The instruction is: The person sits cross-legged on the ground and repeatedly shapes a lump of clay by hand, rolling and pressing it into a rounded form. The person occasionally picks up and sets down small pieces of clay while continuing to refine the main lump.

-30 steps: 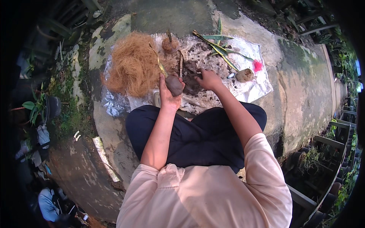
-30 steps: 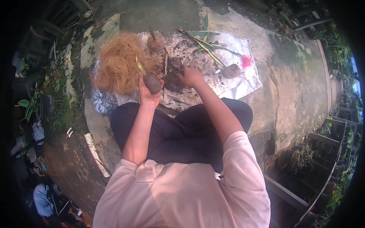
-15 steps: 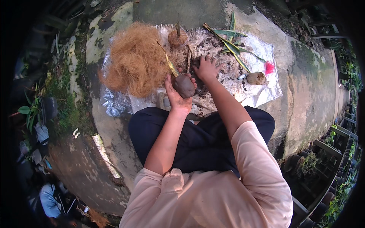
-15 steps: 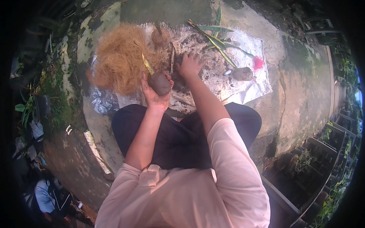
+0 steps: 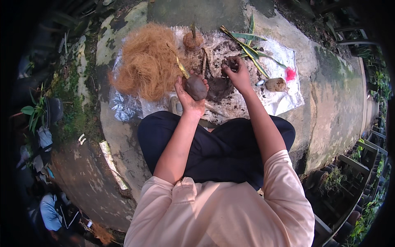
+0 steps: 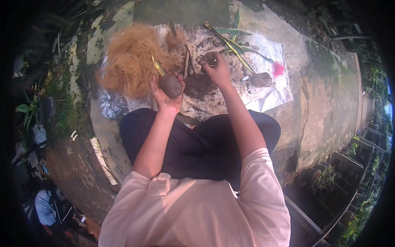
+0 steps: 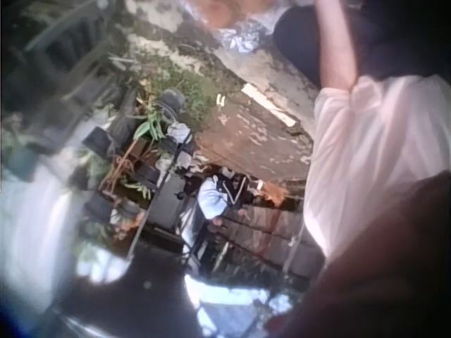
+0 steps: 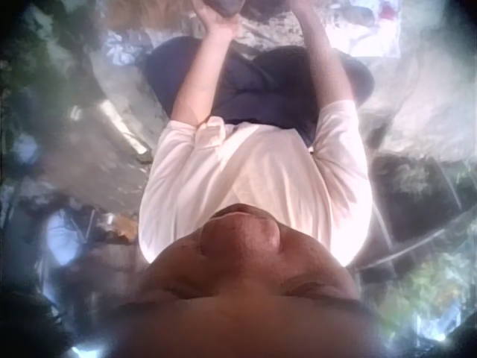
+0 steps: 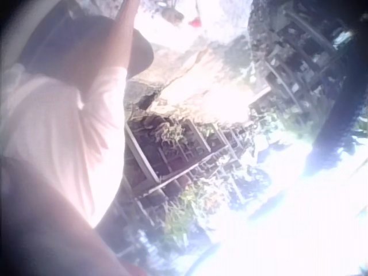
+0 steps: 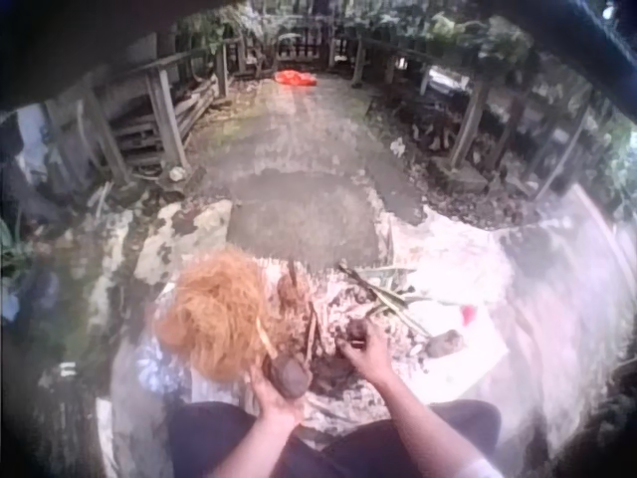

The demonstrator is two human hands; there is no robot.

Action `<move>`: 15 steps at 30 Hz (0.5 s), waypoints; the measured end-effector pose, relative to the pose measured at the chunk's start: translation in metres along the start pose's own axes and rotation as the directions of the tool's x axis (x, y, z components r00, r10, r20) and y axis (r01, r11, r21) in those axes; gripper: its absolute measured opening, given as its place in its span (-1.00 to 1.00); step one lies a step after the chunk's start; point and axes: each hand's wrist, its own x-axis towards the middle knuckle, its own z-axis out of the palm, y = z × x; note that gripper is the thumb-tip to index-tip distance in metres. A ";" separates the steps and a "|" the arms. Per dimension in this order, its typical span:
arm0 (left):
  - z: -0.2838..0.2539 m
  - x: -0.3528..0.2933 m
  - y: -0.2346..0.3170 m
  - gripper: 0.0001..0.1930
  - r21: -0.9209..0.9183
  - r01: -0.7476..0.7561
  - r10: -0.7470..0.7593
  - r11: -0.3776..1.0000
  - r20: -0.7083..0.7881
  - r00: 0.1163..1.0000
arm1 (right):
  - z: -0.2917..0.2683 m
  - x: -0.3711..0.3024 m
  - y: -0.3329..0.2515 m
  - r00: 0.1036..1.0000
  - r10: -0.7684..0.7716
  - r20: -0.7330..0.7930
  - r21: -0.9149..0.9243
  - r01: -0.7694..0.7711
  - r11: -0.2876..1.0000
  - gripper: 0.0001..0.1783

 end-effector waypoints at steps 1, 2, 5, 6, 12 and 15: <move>-0.002 0.000 0.000 -0.53 0.014 -0.009 0.009 1.000 -0.002 1.000 | 0.003 -0.014 -0.007 1.000 -0.005 -0.031 0.000 0.005 1.000 -0.46; -0.004 0.000 0.000 -0.53 0.028 -0.021 0.021 0.999 -0.002 1.000 | 0.001 -0.024 -0.017 0.983 -0.181 -0.003 -0.220 0.176 0.960 -0.41; -0.008 0.000 -0.001 -0.54 0.059 -0.048 0.049 0.997 -0.009 0.999 | 0.002 -0.067 -0.011 0.962 -0.058 0.265 -0.403 0.165 0.900 -0.24; -0.010 0.001 -0.002 -0.54 0.059 -0.053 0.054 0.997 -0.015 0.998 | 0.001 -0.082 -0.007 0.948 -0.091 0.305 -0.529 0.248 0.812 -0.21; -0.020 0.003 -0.004 -0.54 0.070 -0.062 0.063 0.996 -0.018 0.998 | -0.002 -0.082 -0.020 0.952 -0.048 0.302 -0.650 0.243 0.720 -0.28; -0.017 0.002 -0.004 -0.54 0.083 -0.059 0.061 0.995 -0.023 0.998 | -0.003 -0.059 -0.016 0.952 -0.116 0.284 -0.617 0.274 0.738 -0.43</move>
